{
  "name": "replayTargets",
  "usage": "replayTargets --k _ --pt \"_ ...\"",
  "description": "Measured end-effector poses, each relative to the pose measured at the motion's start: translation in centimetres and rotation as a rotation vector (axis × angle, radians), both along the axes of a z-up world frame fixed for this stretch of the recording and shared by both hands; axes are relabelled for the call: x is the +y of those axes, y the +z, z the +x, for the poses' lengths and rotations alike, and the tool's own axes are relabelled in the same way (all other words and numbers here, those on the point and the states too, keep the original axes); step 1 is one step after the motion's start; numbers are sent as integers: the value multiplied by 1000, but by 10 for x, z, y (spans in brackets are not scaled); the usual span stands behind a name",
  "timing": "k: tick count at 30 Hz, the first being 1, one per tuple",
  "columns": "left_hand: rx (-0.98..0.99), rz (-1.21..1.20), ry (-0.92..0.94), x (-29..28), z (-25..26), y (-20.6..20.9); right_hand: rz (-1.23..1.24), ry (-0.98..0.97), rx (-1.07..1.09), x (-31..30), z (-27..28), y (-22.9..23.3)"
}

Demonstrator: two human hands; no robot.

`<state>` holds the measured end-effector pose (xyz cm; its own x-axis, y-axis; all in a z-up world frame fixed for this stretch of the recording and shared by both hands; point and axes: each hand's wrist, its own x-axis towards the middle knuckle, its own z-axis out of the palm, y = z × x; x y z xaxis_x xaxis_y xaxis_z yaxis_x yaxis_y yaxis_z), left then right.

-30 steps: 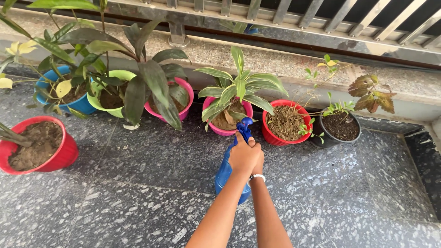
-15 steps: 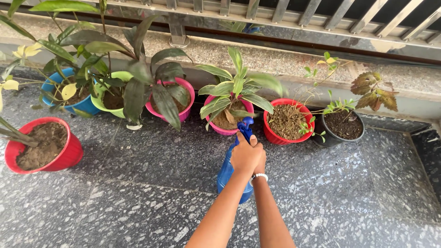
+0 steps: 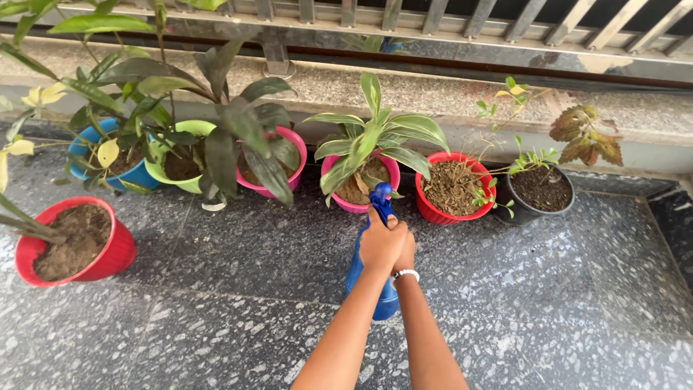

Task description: The person uses a blue spray bottle to mist water onto several potted plants arranged on a tiled floor. The person moves the spray bottle from plant to plant, misting leaves and soil in sequence.

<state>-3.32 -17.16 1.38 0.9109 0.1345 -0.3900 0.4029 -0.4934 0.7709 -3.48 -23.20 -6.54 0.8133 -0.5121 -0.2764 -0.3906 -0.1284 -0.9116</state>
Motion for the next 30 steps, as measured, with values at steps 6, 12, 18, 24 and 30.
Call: replayTargets --k 6,12,18,24,30 --pt "1 -46 3 2 -2 2 -151 31 2 -2 4 -7" --pt "12 -56 -1 4 -1 3 -110 21 -7 -2 5 -11" --pt "29 -46 -16 1 0 3 52 -10 -33 -5 3 -8" --pt "12 -60 -18 1 -2 5 -3 -6 -78 -4 1 -3" --pt "20 -47 -4 -2 -2 6 -141 1 5 -6 4 0"
